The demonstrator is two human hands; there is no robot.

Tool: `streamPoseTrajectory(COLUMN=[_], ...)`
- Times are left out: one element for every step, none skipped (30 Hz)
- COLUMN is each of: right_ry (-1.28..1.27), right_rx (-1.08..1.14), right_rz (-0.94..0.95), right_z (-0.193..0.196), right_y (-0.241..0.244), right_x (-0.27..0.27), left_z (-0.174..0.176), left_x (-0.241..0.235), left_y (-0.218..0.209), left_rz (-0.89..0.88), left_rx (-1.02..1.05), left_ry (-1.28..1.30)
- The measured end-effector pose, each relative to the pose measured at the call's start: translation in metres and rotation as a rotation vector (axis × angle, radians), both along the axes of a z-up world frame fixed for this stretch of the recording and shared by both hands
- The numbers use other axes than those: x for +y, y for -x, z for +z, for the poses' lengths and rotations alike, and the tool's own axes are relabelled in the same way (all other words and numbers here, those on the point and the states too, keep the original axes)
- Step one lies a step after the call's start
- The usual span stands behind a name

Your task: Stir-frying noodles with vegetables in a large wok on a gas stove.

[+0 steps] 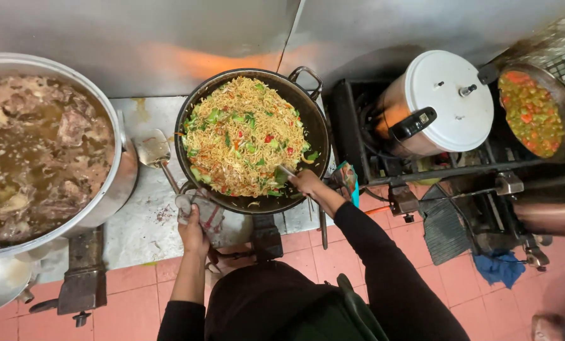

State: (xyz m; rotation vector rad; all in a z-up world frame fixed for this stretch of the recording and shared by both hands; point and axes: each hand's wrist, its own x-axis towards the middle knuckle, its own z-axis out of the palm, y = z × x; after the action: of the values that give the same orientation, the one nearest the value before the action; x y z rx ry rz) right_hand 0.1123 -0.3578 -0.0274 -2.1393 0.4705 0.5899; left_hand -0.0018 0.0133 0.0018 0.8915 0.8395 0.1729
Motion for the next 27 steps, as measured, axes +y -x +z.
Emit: streamPoseTrajectory(right_ry=[0.037,0.037,0.024,0.011,0.016,0.097,0.179,0.184,0.212,0.239,0.244,0.278,0.31,0.314,0.381,0.447,0.452,0.487,0.523,0.528,0.58,0.631,0.636,0.696,0.756,0.761,0.836], right_rx=[-0.001,0.0,-0.009,-0.019,-0.021,-0.026,-0.027,-0.024,-0.023,-0.022,-0.022,-0.036,-0.052,-0.051,-0.035,-0.019,-0.02,-0.01,0.0,-0.001,-0.02,-0.039,-0.038,-0.027,-0.015,-0.014,-0.018], right_rz=[-0.022,-0.021,-0.013,-0.004,-0.001,0.067,0.131,0.131,0.118,0.104,0.104,0.107,0.108,0.108,0.163,0.218,0.216,0.23,0.245,0.244,0.274,0.304,0.306,0.304,0.301,0.303,0.353], right_z=[0.006,0.019,0.032,0.044,0.038,0.033,0.027,0.045,0.063,0.081,0.081,0.081,0.08,0.098,0.115,0.132,0.149,0.165,0.181,0.185,0.188,0.191,0.207,0.223,0.238,0.249,0.258], right_y=[0.008,0.015,0.023,0.031,0.03,0.028,0.03,0.037,0.044,0.051,0.053,0.055,0.057,0.059,0.063,0.067,0.072,0.078,0.084,0.083,0.084,0.084,0.088,0.092,0.096,0.096,0.097], right_x=[-0.004,-0.005,-0.007,-0.008,-0.019,-0.03,-0.042,-0.037,-0.032,-0.026,-0.03,-0.034,-0.037,-0.034,-0.031,-0.028,-0.023,-0.018,-0.012,-0.015,-0.018,-0.021,-0.012,-0.004,0.004,0.009,0.016], left_z=[0.003,0.007,0.011,0.014,0.006,-0.002,-0.011,-0.017,-0.023,-0.03,-0.032,-0.033,-0.035,-0.035,-0.035,-0.035,-0.031,-0.027,-0.023,-0.015,-0.008,0.0,0.021,0.042,0.064,0.059,0.055], left_x=[-0.002,-0.001,0.0,0.001,0.005,0.009,0.013,0.016,0.019,0.022,0.024,0.027,0.03,0.032,0.034,0.035,0.037,0.039,0.041,0.041,0.042,0.043,0.043,0.044,0.045,0.045,0.046], left_y=[0.002,0.005,0.007,0.01,0.016,0.021,0.028,0.035,0.04,0.045,0.05,0.055,0.06,0.063,0.066,0.069,0.072,0.074,0.077,0.075,0.075,0.074,0.076,0.077,0.079,0.077,0.077], left_rz=[0.017,0.018,0.027,0.035,0.038,0.033,0.025,0.025,0.038,0.051,0.051,0.047,0.041,0.041,0.035,0.03,0.028,0.008,-0.01,-0.009,-0.007,-0.005,-0.004,-0.027,-0.05,-0.05,-0.04], left_rx=[0.0,0.002,-0.004,-0.009,-0.012,0.001,0.017,0.019,0.005,-0.008,-0.007,-0.006,-0.006,-0.006,-0.004,-0.003,-0.005,-0.001,0.003,0.002,0.011,0.021,0.021,0.067,0.113,0.114,0.105], left_ry=[0.011,0.011,0.014,0.016,0.021,0.024,0.027,0.032,0.032,0.032,0.036,0.033,0.03,0.033,0.023,0.012,0.017,0.038,0.059,0.064,0.032,-0.001,0.004,0.0,-0.005,0.0,0.028])
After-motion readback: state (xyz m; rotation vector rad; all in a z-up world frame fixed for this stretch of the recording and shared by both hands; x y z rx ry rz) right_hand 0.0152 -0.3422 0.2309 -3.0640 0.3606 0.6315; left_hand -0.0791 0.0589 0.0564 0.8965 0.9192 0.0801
